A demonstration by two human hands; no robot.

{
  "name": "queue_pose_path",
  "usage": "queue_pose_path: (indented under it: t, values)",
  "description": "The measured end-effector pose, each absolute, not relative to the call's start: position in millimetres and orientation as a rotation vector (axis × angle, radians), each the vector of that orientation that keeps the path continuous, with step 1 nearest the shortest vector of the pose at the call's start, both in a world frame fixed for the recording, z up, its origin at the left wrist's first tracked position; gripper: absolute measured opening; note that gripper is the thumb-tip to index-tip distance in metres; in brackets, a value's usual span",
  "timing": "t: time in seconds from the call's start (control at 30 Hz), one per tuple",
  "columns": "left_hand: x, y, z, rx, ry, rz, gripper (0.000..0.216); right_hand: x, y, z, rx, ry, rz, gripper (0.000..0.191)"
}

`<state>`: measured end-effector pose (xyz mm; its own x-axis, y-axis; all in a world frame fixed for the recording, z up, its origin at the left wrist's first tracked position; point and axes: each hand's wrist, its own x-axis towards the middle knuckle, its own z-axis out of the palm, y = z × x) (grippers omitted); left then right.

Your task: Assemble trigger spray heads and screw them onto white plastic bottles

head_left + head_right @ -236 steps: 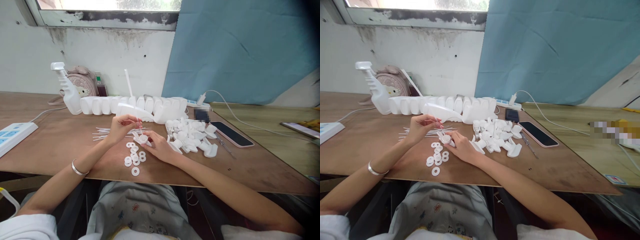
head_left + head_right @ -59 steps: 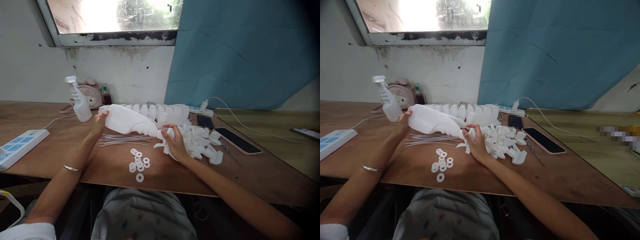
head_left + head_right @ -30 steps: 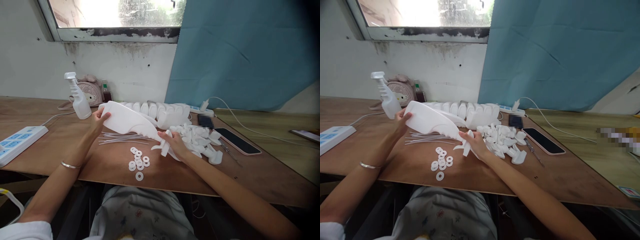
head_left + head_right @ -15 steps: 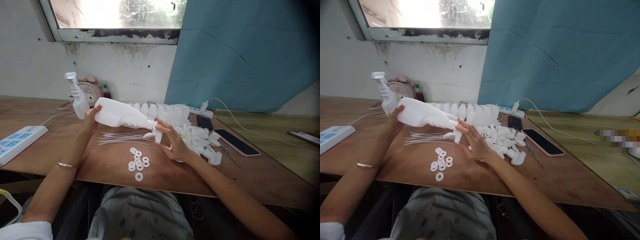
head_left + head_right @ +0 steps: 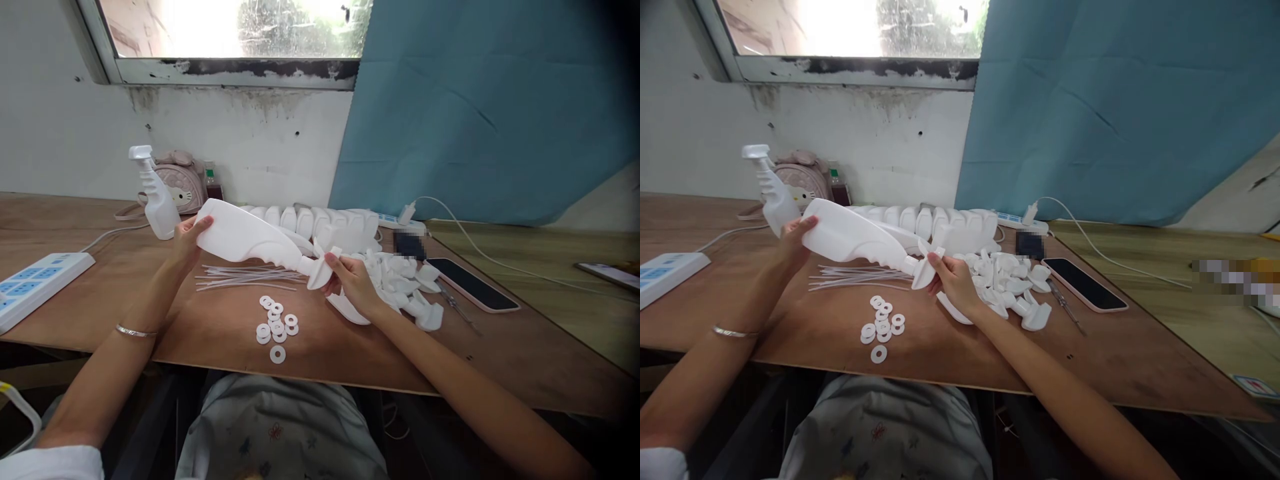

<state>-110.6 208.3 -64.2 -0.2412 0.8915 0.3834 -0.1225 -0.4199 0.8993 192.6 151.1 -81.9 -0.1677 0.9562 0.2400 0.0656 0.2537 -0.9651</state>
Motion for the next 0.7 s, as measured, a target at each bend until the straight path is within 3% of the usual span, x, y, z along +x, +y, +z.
queue_pose_path:
  t: [0.17, 0.27, 0.33, 0.37, 0.43, 0.5, 0.7]
  values:
    - [-111, 203, -59, 1.481, 1.207, 1.774, 0.045, 193, 152, -83, -0.983, -1.404, 1.192, 0.047]
    - [-94, 186, -52, 2.199, 1.52, 1.878, 0.062, 192, 151, -84, -0.977, -1.396, 1.191, 0.047]
    - [-69, 168, -49, 2.84, 1.477, 1.724, 0.081, 189, 149, -86, -0.951, -1.417, 1.197, 0.045]
    - [-54, 159, -49, 3.134, 1.348, 1.524, 0.079, 188, 148, -87, -0.931, -1.439, 1.2, 0.044]
    - [-25, 145, -52, 3.5, 1.173, 1.11, 0.057, 187, 145, -89, -0.893, -1.504, 1.176, 0.043]
    - [-3, 138, -59, 3.682, 1.063, 0.965, 0.045, 185, 143, -92, -0.874, -1.581, 1.128, 0.042]
    - [4, 141, -74, 3.574, 1.116, 1.161, 0.025, 181, 135, -92, -0.898, -1.677, 1.055, 0.042]
